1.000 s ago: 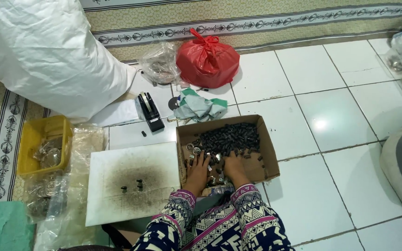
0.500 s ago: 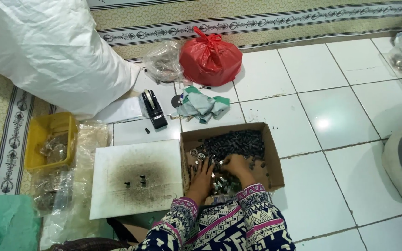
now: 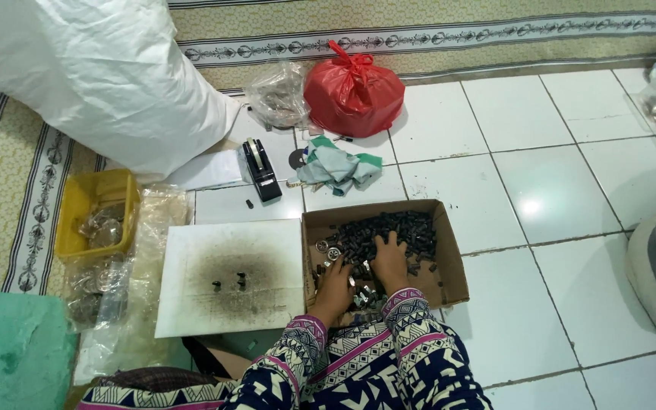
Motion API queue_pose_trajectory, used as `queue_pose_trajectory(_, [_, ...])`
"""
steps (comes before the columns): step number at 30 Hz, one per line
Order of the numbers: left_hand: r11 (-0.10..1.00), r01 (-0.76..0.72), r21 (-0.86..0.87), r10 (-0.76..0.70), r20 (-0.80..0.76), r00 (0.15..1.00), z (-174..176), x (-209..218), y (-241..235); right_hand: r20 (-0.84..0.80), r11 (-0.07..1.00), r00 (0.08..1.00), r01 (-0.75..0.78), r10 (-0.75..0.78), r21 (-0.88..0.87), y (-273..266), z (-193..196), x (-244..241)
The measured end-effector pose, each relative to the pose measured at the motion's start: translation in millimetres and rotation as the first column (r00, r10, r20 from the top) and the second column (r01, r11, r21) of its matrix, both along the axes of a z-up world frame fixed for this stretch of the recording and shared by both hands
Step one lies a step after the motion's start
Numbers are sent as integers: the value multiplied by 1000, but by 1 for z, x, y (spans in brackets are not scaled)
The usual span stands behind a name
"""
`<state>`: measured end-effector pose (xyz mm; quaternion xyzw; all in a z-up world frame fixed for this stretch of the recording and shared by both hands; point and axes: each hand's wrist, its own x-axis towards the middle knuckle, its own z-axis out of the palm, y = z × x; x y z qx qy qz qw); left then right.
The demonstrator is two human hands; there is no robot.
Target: Sorting and bagging small metal hardware components while sitting on the floor.
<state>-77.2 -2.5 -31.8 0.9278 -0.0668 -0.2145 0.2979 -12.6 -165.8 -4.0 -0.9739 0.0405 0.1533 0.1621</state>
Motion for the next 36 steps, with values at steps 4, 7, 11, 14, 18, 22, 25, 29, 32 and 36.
queue_pose_trajectory(4, [988, -102, -119, 101, -23, 995, 44, -7, 2, -12, 999, 999, -47, 47, -14, -1, -3, -4])
queue_pose_trajectory(7, [973, -113, -201, 109, -32, 994, 60, -13, 4, -97, 996, 993, -75, 70, -51, -4, -16, -8])
queue_pose_trajectory(11, [957, -155, -244, 152, -32, 988, 11, -17, 2, -169, 996, 982, -76, 81, 37, -29, -110, 0])
queue_pose_trajectory(14, [939, -190, -288, 185, -45, 982, 12, -21, 3, -219, 991, 974, -36, 64, 130, -32, -112, -6])
queue_pose_trajectory(18, [848, -336, -410, 302, -146, 942, 51, -29, 5, -321, 907, 947, 139, -4, 398, -16, -31, -20])
queue_pose_trajectory(22, [774, -450, -447, 391, -222, 893, 66, -35, 13, -408, 622, 906, 383, -110, 683, -2, 15, -32])
queue_pose_trajectory(25, [688, -522, -504, 430, -296, 853, 96, -43, 16, -429, 466, 900, 415, -81, 782, 4, 25, -39])
queue_pose_trajectory(29, [498, -598, -629, 489, -366, 792, 102, -47, 15, -452, 226, 884, 467, -118, 855, 7, 26, -47])
queue_pose_trajectory(32, [380, -633, -675, 558, -378, 739, 116, -50, 15, -479, 126, 868, 493, -128, 861, 12, 37, -52])
queue_pose_trajectory(36, [261, -692, -673, 653, -404, 641, 116, -50, 15, -489, 67, 863, 499, -126, 864, 29, 67, -66])
